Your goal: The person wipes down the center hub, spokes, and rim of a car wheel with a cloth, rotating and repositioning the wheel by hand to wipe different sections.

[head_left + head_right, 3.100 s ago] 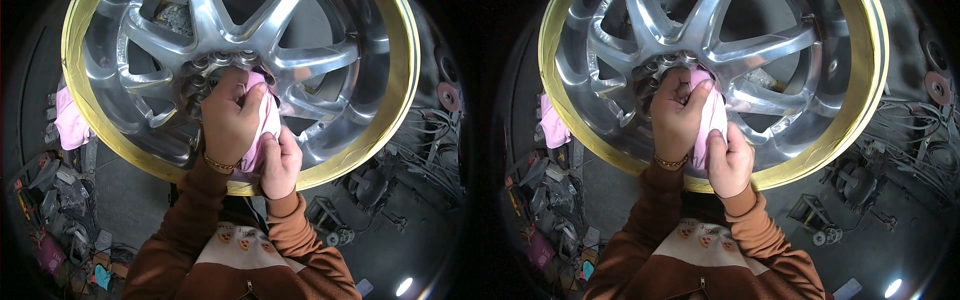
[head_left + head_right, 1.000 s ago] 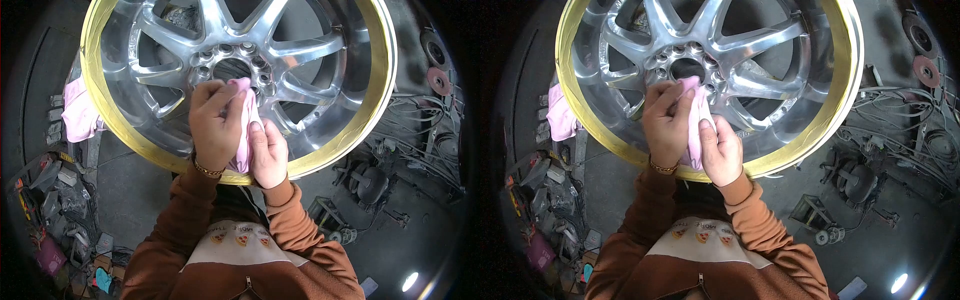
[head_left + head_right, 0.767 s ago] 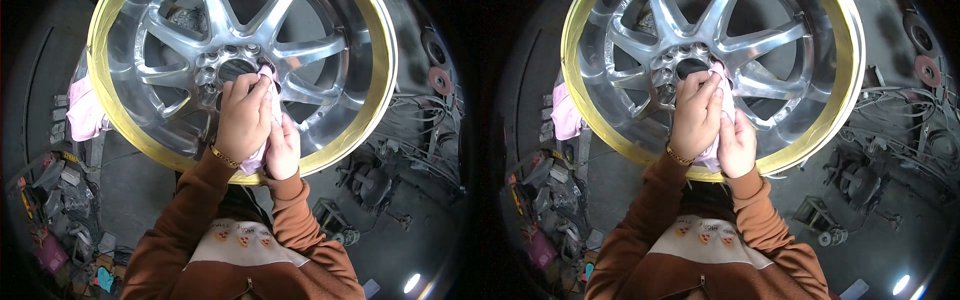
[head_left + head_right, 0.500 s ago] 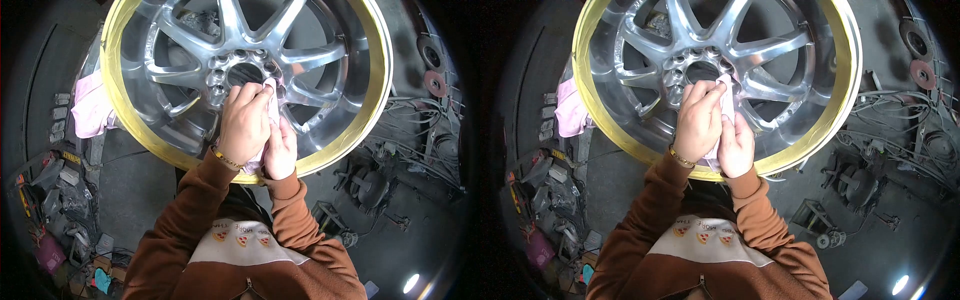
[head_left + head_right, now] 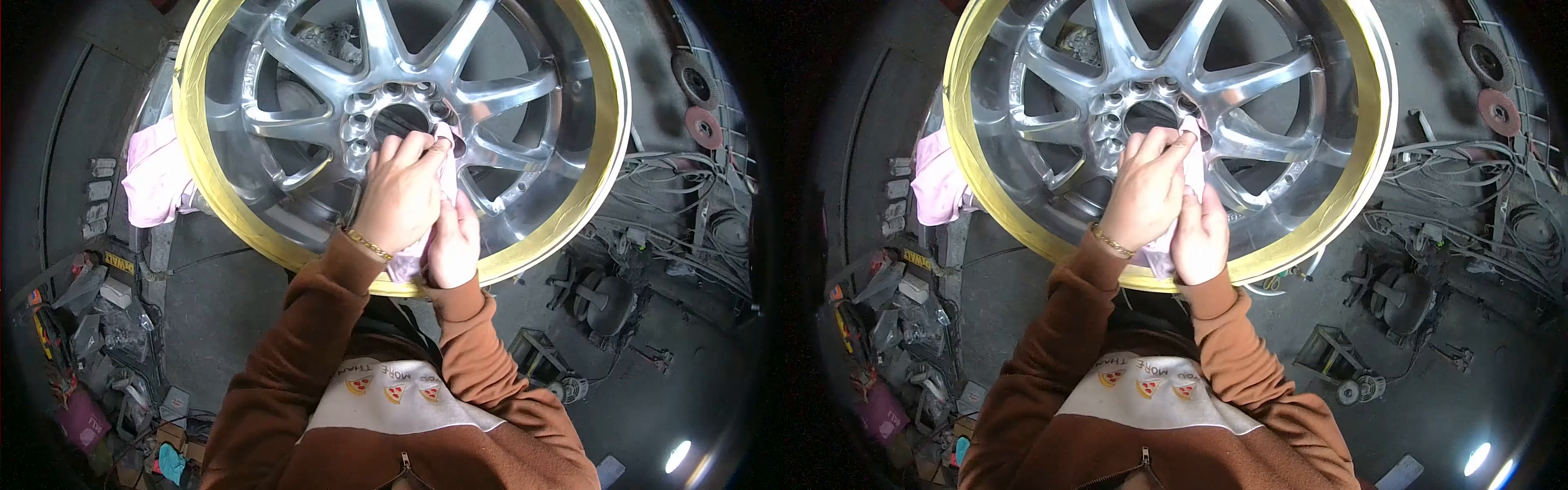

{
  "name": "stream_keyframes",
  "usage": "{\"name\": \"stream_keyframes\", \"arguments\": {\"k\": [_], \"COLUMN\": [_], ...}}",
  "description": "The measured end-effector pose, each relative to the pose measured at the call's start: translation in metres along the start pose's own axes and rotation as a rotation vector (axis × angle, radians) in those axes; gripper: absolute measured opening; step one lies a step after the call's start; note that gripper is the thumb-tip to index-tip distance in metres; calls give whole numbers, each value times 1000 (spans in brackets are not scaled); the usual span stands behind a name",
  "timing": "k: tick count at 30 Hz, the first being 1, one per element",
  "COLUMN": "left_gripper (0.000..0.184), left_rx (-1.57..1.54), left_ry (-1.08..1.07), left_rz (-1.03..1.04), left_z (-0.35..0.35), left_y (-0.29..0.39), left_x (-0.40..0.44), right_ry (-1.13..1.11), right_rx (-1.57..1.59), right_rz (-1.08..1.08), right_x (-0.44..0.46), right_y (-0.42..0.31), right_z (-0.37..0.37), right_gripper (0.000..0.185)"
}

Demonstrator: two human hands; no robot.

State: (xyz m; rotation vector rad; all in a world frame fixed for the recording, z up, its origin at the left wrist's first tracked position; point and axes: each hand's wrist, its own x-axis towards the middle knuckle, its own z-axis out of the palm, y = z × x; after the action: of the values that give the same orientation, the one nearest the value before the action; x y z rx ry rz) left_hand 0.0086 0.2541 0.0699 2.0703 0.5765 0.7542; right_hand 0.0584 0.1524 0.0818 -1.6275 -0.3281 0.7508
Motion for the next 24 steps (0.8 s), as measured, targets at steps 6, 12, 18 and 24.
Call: {"name": "stream_keyframes", "arguments": {"k": [6,12,18,24], "left_gripper": [39,36,33,22], "left_rx": [-106,-126,-3,-222], "left_ry": [49,101,43,262], "left_rz": [25,-25,16,-228], "left_z": [6,-2,-3,-24], "left_y": [-4,-6,0,-1], "left_x": [-6,-6,-3,-17], "right_ry": [-31,-76,-73,-155], "right_rx": [94,93,40,-177], "right_rz": [-30,-1,-8,27], "right_x": [-6,-8,-5,-26], "right_y": [1,-4,-6,7], "right_z": [2,8,1,17], "right_gripper": [28,28,28,21]}}
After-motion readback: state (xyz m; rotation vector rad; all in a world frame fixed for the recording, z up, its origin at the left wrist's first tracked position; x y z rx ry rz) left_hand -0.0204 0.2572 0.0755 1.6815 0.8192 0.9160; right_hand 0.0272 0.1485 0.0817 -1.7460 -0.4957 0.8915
